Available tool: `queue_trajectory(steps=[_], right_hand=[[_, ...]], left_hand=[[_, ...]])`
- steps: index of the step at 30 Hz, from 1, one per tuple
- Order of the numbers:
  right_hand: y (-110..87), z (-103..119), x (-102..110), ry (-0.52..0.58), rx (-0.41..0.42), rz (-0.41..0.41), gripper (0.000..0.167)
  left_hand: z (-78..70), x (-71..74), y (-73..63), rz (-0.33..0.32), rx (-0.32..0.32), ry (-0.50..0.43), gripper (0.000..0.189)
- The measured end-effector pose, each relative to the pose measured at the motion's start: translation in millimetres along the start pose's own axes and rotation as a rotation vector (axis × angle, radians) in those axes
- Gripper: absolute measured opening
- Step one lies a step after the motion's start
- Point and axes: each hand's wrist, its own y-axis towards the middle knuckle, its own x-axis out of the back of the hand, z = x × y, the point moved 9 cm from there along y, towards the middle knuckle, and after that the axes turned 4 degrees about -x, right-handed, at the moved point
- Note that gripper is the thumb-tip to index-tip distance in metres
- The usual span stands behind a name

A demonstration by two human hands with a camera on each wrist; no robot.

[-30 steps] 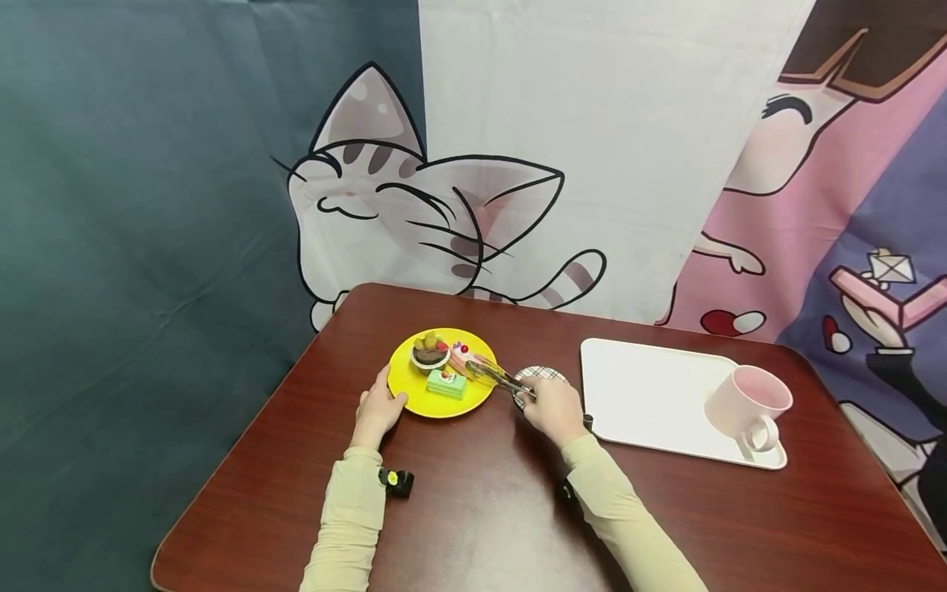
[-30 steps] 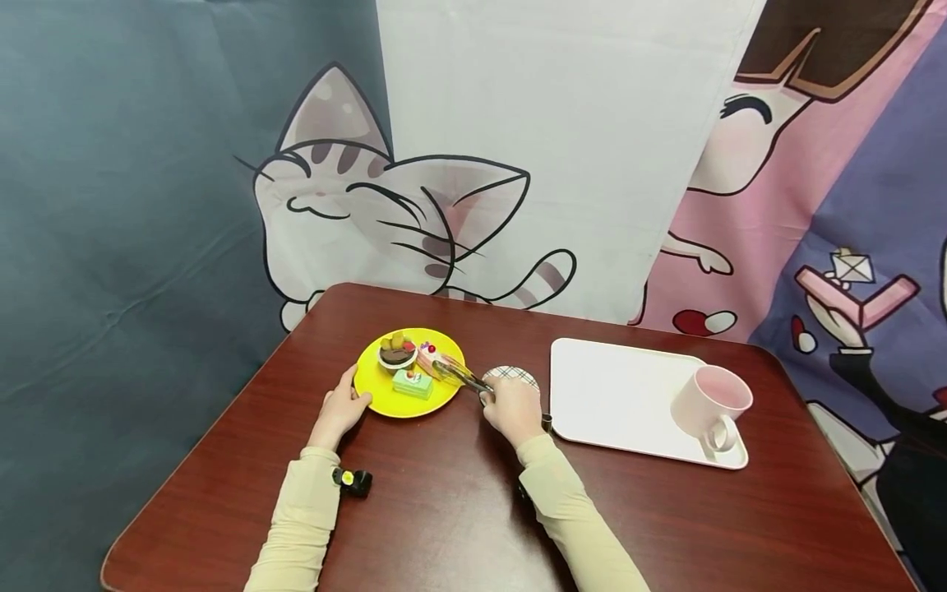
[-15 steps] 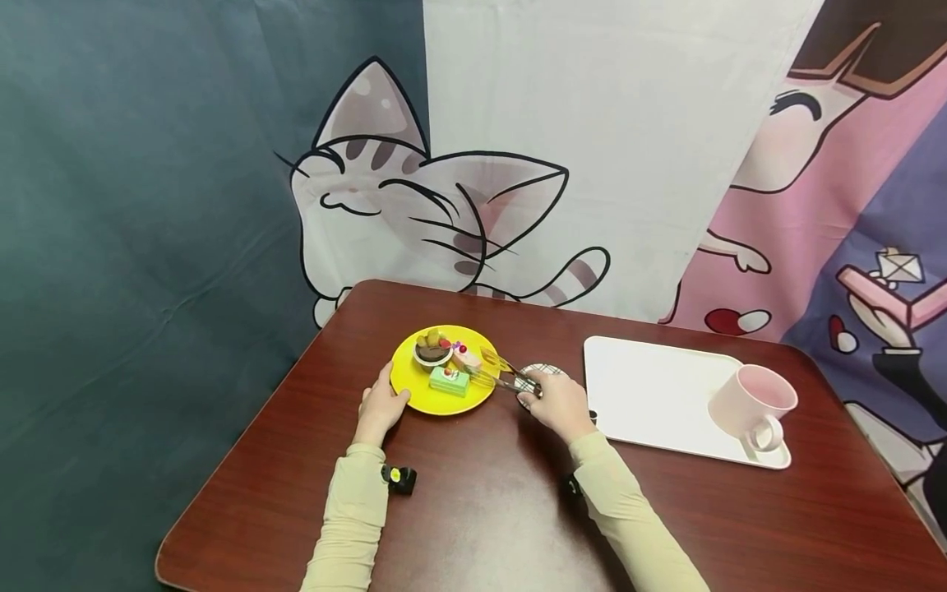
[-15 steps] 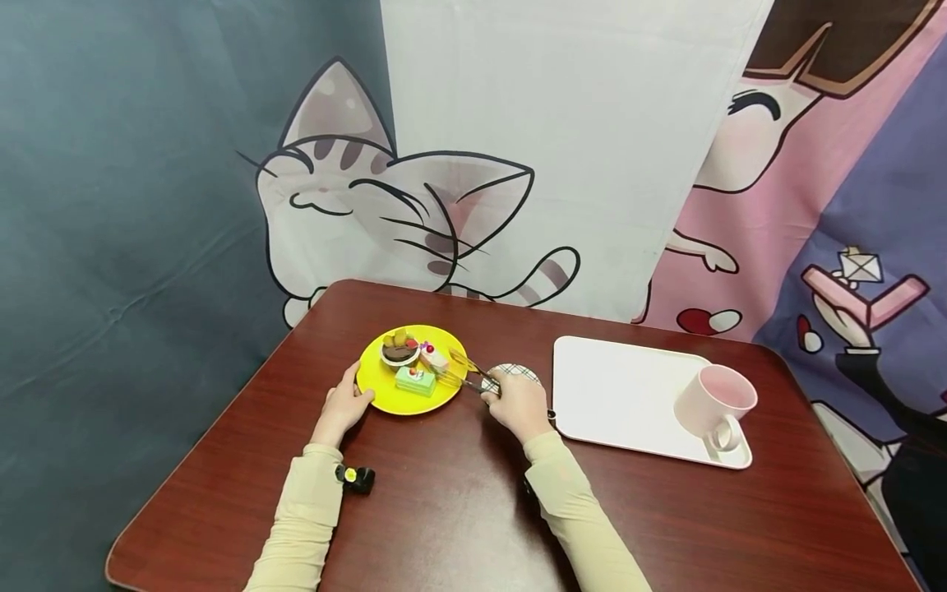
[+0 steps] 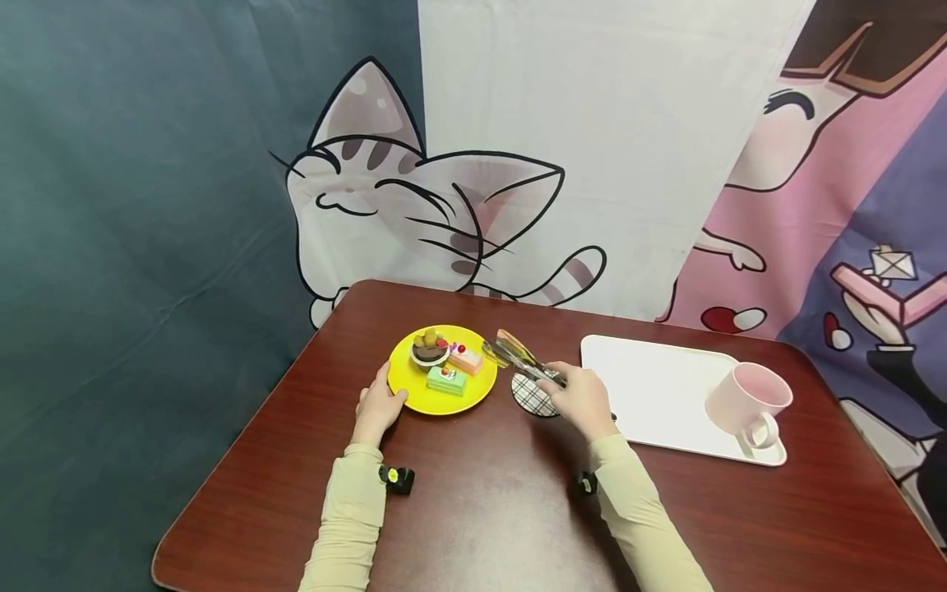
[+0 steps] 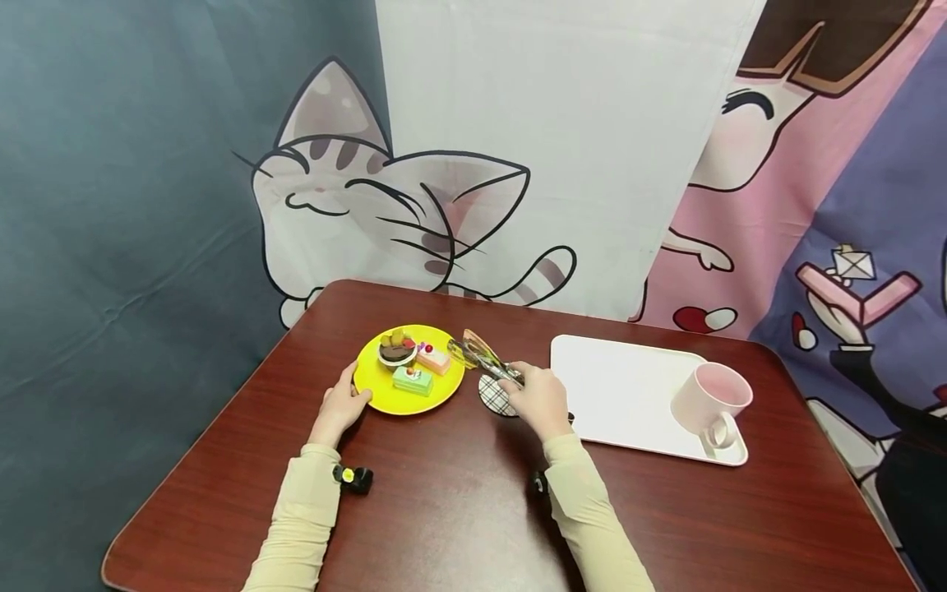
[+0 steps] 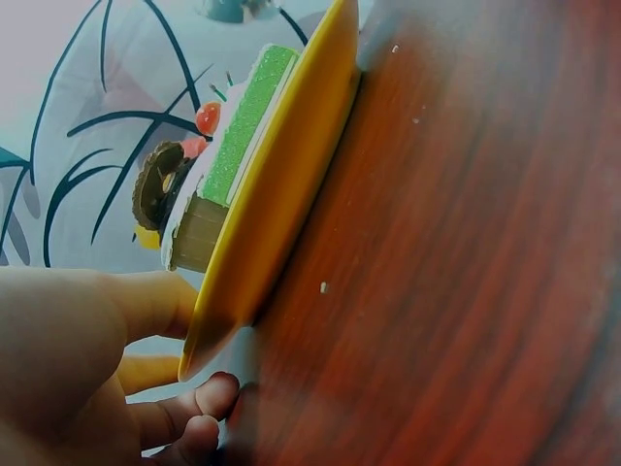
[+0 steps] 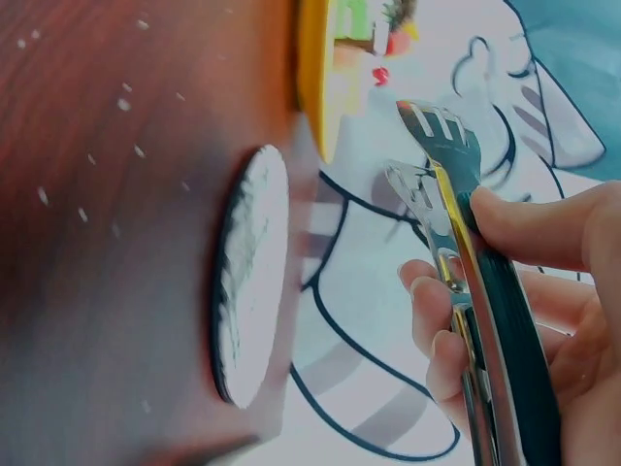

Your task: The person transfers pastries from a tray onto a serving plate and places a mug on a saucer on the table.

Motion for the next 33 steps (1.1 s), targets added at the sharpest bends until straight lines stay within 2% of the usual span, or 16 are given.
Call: queue_trajectory(steps=[7,13,20,26,33], right_hand=[[-4.7,-29.1,21.8,0.013,-0.093,-0.006,0.041],[-11.5,-64.4,40.0,0.014,-0.192,-0.078,0.038],[-22.9,-103.8,59.2,-0.02,-0.271,-0.173,0.037],[-33.2,-128.5,65.1,-0.025,-0.319,-0.223,0.036],[-42.9,-150.1,62.9,-0.026,-0.36,-0.216,0.038]], left_hand=[[-0.9,0.6,0.7,0.003,-0.013,0.003,0.071],[1.0,-0.4,1.7,0.001,-0.011,0.002,0.071],[2.3,-0.4,2.3,0.01,-0.005,0.003,0.072],[1.9,1.1,1.6,0.006,-0.014,-0.003,0.072],[1.0,-0.3,0.9,0.002,-0.026,-0.001,0.071]])
